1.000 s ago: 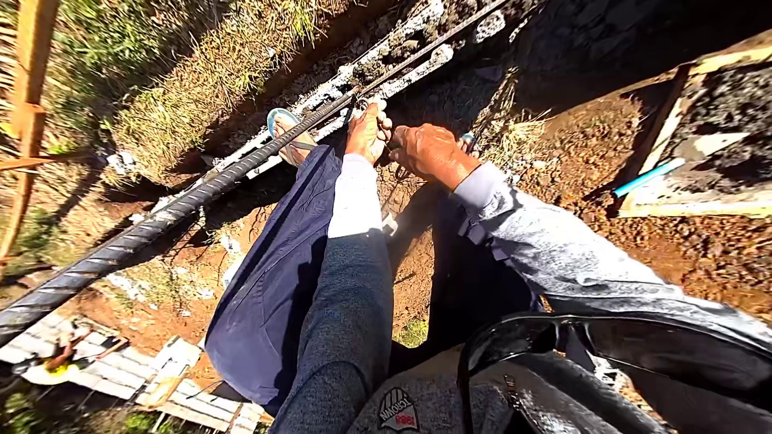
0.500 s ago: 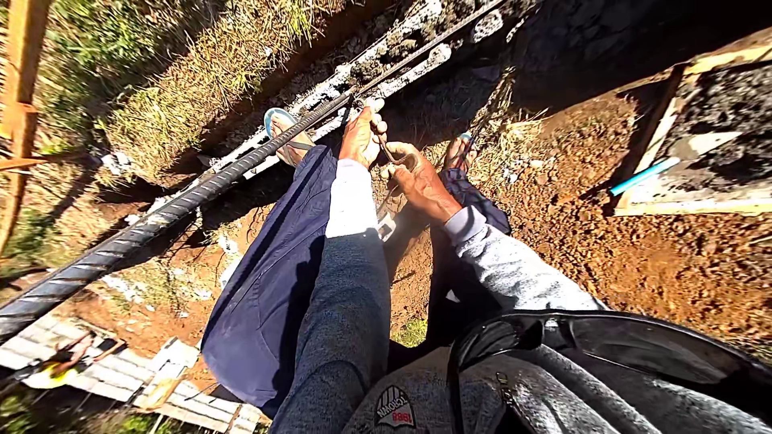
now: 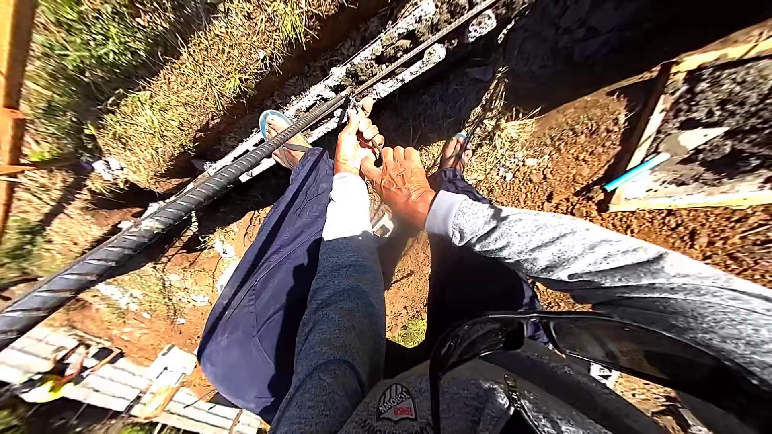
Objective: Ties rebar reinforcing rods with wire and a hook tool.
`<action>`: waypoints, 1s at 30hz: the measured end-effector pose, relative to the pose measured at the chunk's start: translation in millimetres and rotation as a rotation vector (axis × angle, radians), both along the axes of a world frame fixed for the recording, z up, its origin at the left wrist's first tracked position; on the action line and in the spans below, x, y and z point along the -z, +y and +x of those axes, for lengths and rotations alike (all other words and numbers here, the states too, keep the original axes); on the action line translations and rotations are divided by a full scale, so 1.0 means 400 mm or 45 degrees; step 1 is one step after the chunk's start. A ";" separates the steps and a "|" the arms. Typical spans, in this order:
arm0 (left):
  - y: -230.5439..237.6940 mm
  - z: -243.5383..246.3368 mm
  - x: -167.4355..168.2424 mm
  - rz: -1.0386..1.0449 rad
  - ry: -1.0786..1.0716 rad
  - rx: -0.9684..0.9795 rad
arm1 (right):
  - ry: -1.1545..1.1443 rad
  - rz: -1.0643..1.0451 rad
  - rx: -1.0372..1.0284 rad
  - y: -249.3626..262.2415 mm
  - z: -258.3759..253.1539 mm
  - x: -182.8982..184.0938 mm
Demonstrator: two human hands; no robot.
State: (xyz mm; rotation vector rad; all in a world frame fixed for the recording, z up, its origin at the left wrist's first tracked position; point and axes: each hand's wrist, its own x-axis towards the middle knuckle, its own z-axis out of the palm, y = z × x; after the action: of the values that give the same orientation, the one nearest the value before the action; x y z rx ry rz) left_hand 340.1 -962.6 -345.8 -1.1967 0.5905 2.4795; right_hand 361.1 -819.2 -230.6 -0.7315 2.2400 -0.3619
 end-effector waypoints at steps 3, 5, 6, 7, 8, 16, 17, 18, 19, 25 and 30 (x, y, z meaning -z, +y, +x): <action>-0.002 -0.002 -0.012 -0.109 -0.093 0.033 | -0.058 -0.051 0.021 0.006 0.000 -0.002; -0.004 -0.005 -0.026 -0.175 -0.130 0.073 | -0.217 -0.145 0.076 0.027 -0.001 0.003; -0.007 -0.004 -0.030 -0.209 -0.150 0.120 | -0.320 -0.198 0.138 0.044 0.005 0.007; -0.011 -0.003 -0.031 -0.230 -0.164 0.161 | -0.395 -0.263 0.246 0.063 0.017 0.015; -0.014 -0.003 -0.031 -0.233 -0.181 0.192 | -0.476 -0.350 0.423 0.079 0.033 0.022; -0.021 -0.015 -0.036 -0.373 -0.226 0.304 | -0.923 -0.868 1.667 0.036 0.127 0.064; -0.027 -0.018 -0.033 -0.386 -0.228 0.343 | -0.988 -0.906 1.700 0.035 0.126 0.067; -0.030 -0.016 -0.031 -0.391 -0.227 0.368 | -1.055 -0.940 1.738 0.037 0.128 0.071; -0.032 -0.015 -0.030 -0.380 -0.223 0.379 | -1.098 -0.965 1.776 0.037 0.129 0.075; -0.060 -0.008 -0.017 -0.287 -0.203 0.437 | -1.361 -1.080 2.322 0.012 0.160 0.090; -0.062 -0.011 -0.018 -0.167 -0.206 0.394 | -2.115 -1.370 2.511 0.005 0.177 0.063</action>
State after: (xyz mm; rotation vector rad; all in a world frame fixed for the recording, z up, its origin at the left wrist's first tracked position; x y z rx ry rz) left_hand 335.7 -987.4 -338.7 -1.2334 0.8340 2.0935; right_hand 431.7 -817.3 -256.0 1.2835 0.2028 -2.0008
